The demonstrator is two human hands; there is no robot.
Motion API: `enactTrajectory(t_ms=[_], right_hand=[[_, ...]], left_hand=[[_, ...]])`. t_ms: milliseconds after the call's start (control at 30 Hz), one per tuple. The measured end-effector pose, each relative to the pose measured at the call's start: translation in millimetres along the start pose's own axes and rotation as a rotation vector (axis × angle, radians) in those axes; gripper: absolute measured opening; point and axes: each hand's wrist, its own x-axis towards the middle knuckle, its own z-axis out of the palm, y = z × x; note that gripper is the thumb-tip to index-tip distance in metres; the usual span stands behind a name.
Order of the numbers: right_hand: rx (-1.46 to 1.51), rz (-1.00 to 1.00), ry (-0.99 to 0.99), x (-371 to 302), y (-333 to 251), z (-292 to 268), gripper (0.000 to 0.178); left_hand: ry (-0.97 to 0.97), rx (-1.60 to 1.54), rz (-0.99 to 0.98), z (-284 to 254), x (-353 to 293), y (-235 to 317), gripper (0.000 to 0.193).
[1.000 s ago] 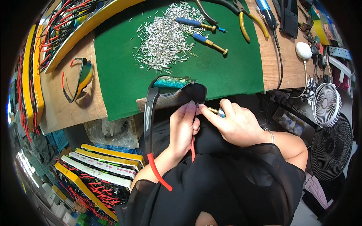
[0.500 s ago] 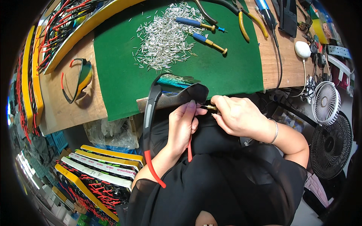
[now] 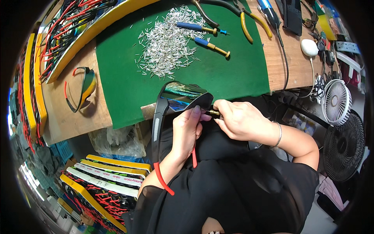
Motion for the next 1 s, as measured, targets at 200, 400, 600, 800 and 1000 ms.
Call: enactTrajectory(t_ms=[200, 400, 600, 800, 1000], right_hand=[[-0.02, 0.012, 0.002, 2.1, -2.6, -4.7, 0.027], [-0.004, 0.073, -0.045, 3.5, -2.2, -8.5, 0.028], [0.044, 0.102, -0.101, 7.5, -0.3, -14.2, 0.03], [0.055, 0.067, -0.077, 12.3, 1.6, -14.8, 0.026], [0.064, 0.096, -0.123, 16.6, 0.0, -18.1, 0.028]], left_hand=[[0.009, -0.004, -0.009, 1.1, -0.4, 1.1, 0.028], [-0.099, -0.131, -0.042, -3.6, -2.5, 1.5, 0.02], [-0.111, -0.088, -0.129, -3.8, -3.1, 11.5, 0.02], [-0.086, -0.1, -0.136, -7.3, 1.7, 6.4, 0.025], [-0.067, -0.191, -0.158, -9.0, 1.8, 0.1, 0.023]])
